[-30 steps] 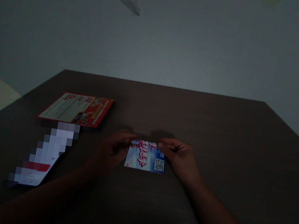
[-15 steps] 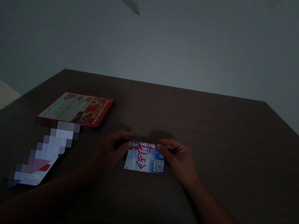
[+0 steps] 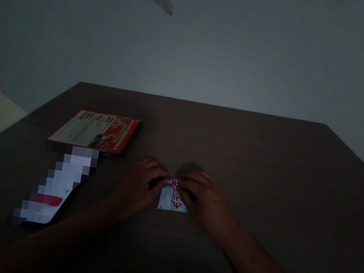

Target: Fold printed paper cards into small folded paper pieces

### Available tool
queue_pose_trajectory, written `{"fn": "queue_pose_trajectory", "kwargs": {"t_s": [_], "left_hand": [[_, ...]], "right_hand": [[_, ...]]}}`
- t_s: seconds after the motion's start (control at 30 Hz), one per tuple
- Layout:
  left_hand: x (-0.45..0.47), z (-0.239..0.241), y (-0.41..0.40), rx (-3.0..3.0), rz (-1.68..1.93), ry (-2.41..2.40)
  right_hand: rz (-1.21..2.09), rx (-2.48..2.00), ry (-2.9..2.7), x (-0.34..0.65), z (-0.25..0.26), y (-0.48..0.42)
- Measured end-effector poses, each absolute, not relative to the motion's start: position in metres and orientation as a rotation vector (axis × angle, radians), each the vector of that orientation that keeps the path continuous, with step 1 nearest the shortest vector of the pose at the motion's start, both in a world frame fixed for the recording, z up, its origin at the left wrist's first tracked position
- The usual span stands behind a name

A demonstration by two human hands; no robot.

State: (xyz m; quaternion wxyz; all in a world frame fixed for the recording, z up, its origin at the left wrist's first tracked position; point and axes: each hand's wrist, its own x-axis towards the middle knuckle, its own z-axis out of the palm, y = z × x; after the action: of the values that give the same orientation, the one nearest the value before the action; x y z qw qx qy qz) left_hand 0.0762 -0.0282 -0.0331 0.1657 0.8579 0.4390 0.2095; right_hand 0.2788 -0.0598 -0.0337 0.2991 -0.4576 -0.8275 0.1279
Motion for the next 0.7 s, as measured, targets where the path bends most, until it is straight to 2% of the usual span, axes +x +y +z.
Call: {"fn": "queue_pose_trajectory", "kwargs": {"t_s": [0.7], "left_hand": [[0.069, -0.019, -0.011, 2.731, 0.231, 1.100]], "right_hand": [[0.341, -1.130, -2.297, 0.272, -0.036, -0.061]]}}
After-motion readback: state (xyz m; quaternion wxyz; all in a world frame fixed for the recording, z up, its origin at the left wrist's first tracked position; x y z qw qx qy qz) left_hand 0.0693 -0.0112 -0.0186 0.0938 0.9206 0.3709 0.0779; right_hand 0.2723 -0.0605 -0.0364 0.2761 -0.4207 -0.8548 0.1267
